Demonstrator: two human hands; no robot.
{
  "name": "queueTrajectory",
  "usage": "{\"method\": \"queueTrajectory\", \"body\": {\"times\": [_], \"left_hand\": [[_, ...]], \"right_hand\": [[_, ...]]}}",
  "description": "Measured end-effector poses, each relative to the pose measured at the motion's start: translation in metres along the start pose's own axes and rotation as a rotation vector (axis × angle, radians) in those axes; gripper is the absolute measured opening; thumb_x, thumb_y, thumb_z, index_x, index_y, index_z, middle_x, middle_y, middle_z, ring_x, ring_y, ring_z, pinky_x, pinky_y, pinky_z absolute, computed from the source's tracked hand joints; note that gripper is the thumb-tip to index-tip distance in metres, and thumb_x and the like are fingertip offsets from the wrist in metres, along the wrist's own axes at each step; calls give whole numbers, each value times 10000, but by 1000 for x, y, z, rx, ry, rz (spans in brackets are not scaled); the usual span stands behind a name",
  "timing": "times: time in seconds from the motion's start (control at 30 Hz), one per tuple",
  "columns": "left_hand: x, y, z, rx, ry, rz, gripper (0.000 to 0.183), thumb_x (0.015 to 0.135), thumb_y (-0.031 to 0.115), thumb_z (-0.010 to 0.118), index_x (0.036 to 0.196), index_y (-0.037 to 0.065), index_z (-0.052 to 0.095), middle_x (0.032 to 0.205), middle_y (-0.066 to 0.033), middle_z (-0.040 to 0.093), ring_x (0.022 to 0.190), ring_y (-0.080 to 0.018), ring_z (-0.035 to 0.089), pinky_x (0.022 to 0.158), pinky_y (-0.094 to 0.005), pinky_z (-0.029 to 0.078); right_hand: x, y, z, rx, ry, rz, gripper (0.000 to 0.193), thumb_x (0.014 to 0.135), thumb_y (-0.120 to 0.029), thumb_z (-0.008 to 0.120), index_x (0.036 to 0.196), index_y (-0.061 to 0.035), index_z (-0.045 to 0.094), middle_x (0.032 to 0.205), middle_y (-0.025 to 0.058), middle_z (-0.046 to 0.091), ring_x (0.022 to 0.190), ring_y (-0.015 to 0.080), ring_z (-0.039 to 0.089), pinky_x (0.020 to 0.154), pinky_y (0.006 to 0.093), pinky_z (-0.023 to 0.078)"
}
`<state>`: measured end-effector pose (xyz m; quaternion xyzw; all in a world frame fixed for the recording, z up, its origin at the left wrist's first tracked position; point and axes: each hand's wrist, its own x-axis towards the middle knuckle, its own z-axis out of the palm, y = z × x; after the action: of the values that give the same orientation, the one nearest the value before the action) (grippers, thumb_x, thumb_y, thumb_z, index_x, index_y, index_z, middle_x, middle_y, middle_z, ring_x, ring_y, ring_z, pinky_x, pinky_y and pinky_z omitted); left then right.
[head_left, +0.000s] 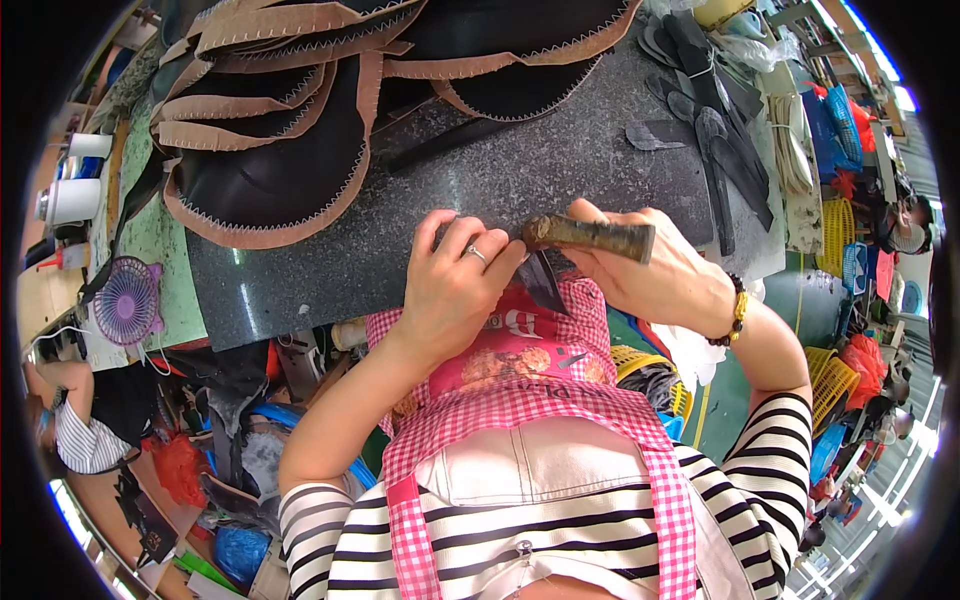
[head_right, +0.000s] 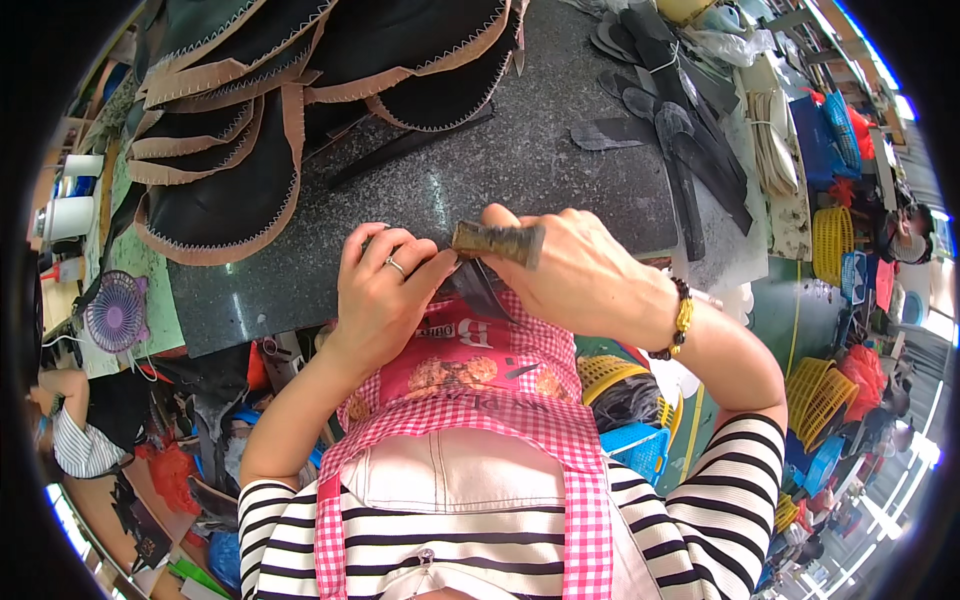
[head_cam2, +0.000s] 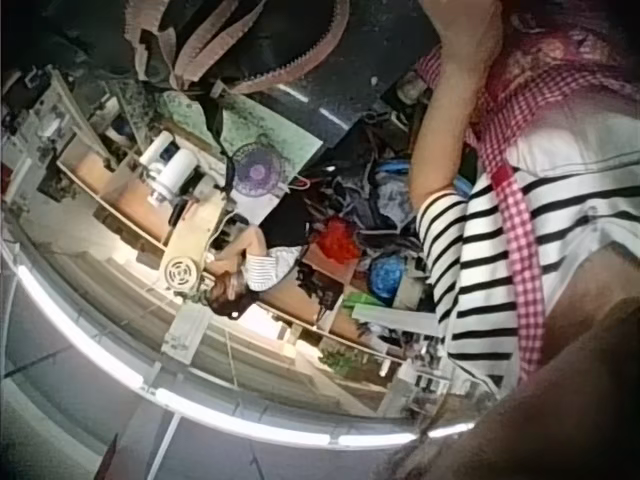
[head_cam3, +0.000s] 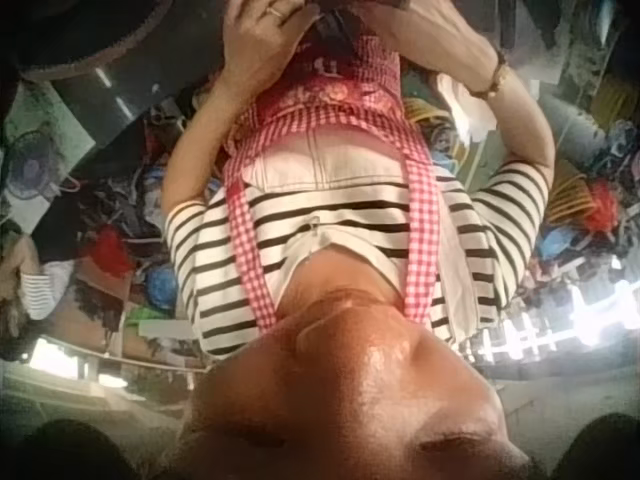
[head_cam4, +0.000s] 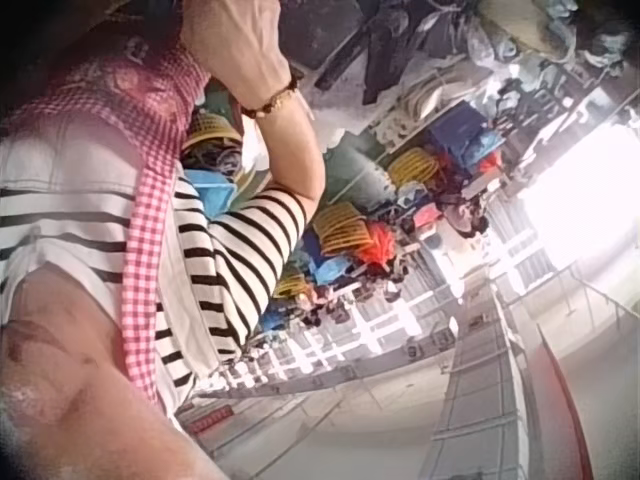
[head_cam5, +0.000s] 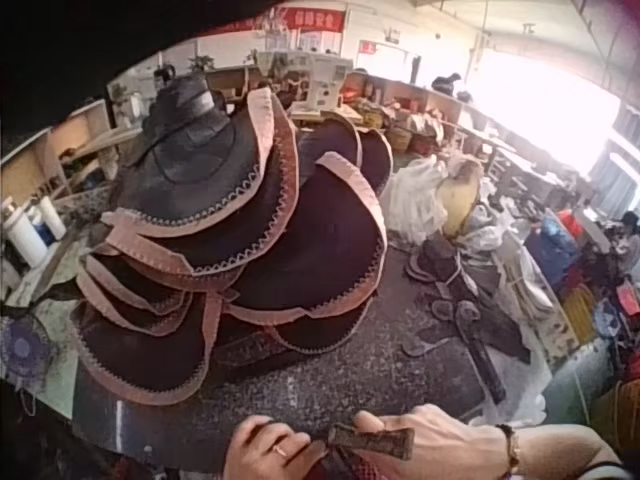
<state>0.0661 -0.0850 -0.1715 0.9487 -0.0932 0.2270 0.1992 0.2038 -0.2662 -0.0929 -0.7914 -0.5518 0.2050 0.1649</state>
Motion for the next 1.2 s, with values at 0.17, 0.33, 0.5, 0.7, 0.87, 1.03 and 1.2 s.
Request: {"method": "queueTrajectory", "body": {"times": [0.17,0.33,0.5,0.7,0.87,1.03,1.2], "left_hand": [[-5,0,4,9,51,-50,213,774,153,768,978,112,724,953,19,612,922,-189,592,926,-440,428],[-12,6,11,-51,148,-144,218,766,154,795,970,110,733,965,23,627,932,-195,597,922,-431,429],[-13,10,14,-28,154,-121,222,756,130,788,969,114,727,955,18,627,942,-199,595,922,-438,428],[-11,12,8,88,83,-75,277,739,120,759,1010,140,706,963,14,624,953,-193,591,940,-463,422],[-12,12,6,89,65,-79,266,748,137,746,1010,141,700,972,13,617,958,-193,587,954,-478,416],[-9,10,1,100,20,-63,246,752,147,745,994,141,705,966,14,606,959,-191,584,958,-484,413],[-8,8,2,55,26,-75,238,768,166,727,998,115,695,981,1,592,965,-194,581,973,-491,408]], "right_hand": [[1,0,6,6,57,13,170,887,-105,601,1018,-34,520,632,153,598,589,374,637,511,453,497],[2,-2,2,-59,-13,6,219,850,-91,615,1053,-45,548,677,151,613,601,359,646,516,447,504],[6,-3,-1,-58,45,-72,195,856,-91,612,1045,-50,590,680,157,605,579,344,635,513,439,504],[7,0,2,-42,38,-52,152,905,-113,593,1036,-51,548,666,158,605,586,375,630,511,455,499],[10,-2,-6,-12,19,-66,154,910,-130,599,1013,-51,515,636,154,599,580,385,628,505,473,492],[11,-3,-9,-47,-18,-121,198,895,-133,606,1071,-68,543,617,145,584,560,366,623,487,449,485],[15,5,-8,-13,-9,-122,253,842,-102,626,1078,-64,544,600,131,569,542,351,616,480,433,485]]}}
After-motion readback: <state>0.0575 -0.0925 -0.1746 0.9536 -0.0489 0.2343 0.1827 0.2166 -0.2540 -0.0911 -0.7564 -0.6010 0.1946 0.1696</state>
